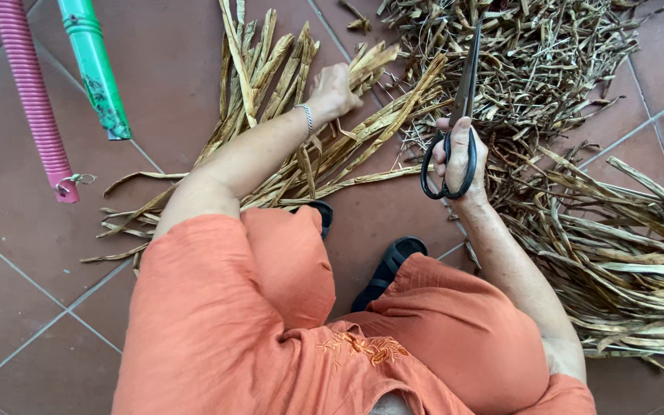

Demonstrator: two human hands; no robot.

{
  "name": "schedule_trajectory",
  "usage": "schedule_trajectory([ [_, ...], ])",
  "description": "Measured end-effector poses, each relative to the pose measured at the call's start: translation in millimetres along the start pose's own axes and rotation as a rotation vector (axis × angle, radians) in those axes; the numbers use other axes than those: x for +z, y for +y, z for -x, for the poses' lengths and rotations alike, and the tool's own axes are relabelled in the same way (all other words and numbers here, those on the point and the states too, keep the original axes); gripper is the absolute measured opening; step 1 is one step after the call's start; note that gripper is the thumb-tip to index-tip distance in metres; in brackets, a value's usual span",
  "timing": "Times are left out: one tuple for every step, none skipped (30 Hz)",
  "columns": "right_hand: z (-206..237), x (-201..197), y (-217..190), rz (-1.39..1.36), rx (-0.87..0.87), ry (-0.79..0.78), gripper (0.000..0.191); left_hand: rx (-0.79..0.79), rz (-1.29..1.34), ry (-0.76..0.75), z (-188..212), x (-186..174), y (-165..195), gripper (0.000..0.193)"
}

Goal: The person sits on a tiled floor and uses scissors to cut bundles of dried plant material into smaller pieces. The cut pieces accumulate on the floor as the person continues to process the material.

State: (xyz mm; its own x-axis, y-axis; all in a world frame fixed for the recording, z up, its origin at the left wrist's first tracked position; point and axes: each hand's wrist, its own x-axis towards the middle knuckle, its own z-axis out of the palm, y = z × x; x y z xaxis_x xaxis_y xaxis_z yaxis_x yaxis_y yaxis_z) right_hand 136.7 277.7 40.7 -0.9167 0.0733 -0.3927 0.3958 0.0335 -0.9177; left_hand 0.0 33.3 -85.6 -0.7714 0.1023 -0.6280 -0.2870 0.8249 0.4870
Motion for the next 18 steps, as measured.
schedule_trajectory([
  [0.2, -0.3, 1.3, -0.007, 0.004, 0.003, 0.069, 0.044, -0.029, 0.03, 0.4, 2.7, -3.6, 0.039],
  [0.7, -0.8, 2.6, -0.009, 0.002, 0.004, 0.067, 0.089, -0.058, 0.061, 0.7, 3.6, -5.8, 0.035],
  [1.4, -0.1, 4.1, -0.009, -0.001, 0.005, 0.066, 0.053, 0.075, 0.029, 0.7, 3.0, -7.1, 0.028],
  [1.8, -0.2, 5.2, -0.01, -0.004, 0.006, 0.064, 0.016, 0.208, -0.002, 2.1, 1.6, -7.3, 0.022],
  [1.7, 0.0, 6.2, -0.011, 0.008, 0.006, 0.062, -0.022, 0.34, -0.033, 3.9, -1.3, -7.5, 0.018],
  [1.5, 0.4, 7.3, -0.012, 0.019, 0.005, 0.06, 0.033, 0.403, -0.028, 6.4, -5.3, -7.2, 0.022],
  [1.4, 0.7, 8.4, -0.013, 0.03, 0.005, 0.059, 0.09, 0.466, -0.024, 9.5, -10.0, -6.7, 0.027],
  [1.0, 1.5, 9.5, -0.005, 0.04, -0.011, 0.058, 0.147, 0.529, -0.019, 12.9, -14.9, -4.9, 0.032],
  [0.0, 2.4, 10.8, 0.004, 0.049, -0.028, 0.058, 0.101, 0.747, -0.115, 15.4, -19.4, -1.5, 0.036],
  [-0.5, 3.6, 12.0, 0.015, 0.059, -0.046, 0.057, 0.052, 0.964, -0.213, 18.3, -24.2, 1.8, 0.04],
  [-1.5, 4.7, 13.3, 0.023, 0.057, -0.049, 0.058, 0.0, 1.179, -0.312, 21.5, -28.4, 4.8, 0.045],
  [-2.9, 5.8, 14.4, 0.031, 0.054, -0.053, 0.059, 0.012, 1.145, -0.31, 25.3, -31.9, 6.5, 0.05],
  [-4.0, 6.7, 15.4, 0.039, 0.054, -0.057, 0.06, 0.021, 1.111, -0.309, 29.9, -34.3, 7.1, 0.055],
  [-4.7, 6.7, 16.2, -0.025, 0.096, -0.043, 0.06, 0.028, 1.077, -0.312, 34.4, -34.8, 7.8, 0.059],
  [-6.1, 5.5, 16.5, -0.09, 0.138, -0.027, 0.061, 0.069, 1.019, -0.283, 37.5, -34.2, 9.5, 0.062],
  [-7.1, 3.9, 16.4, -0.154, 0.177, -0.009, 0.061, 0.113, 0.96, -0.255, 39.5, -33.3, 11.7, 0.064],
  [-7.0, 1.0, 15.9, -0.154, 0.157, -0.008, 0.062, 0.157, 0.9, -0.227, 40.6, -31.5, 14.5, 0.066],
  [-6.8, -2.8, 15.2, -0.153, 0.137, -0.009, 0.063, 0.14, 0.933, -0.23, 41.2, -29.1, 17.5, 0.067],
])
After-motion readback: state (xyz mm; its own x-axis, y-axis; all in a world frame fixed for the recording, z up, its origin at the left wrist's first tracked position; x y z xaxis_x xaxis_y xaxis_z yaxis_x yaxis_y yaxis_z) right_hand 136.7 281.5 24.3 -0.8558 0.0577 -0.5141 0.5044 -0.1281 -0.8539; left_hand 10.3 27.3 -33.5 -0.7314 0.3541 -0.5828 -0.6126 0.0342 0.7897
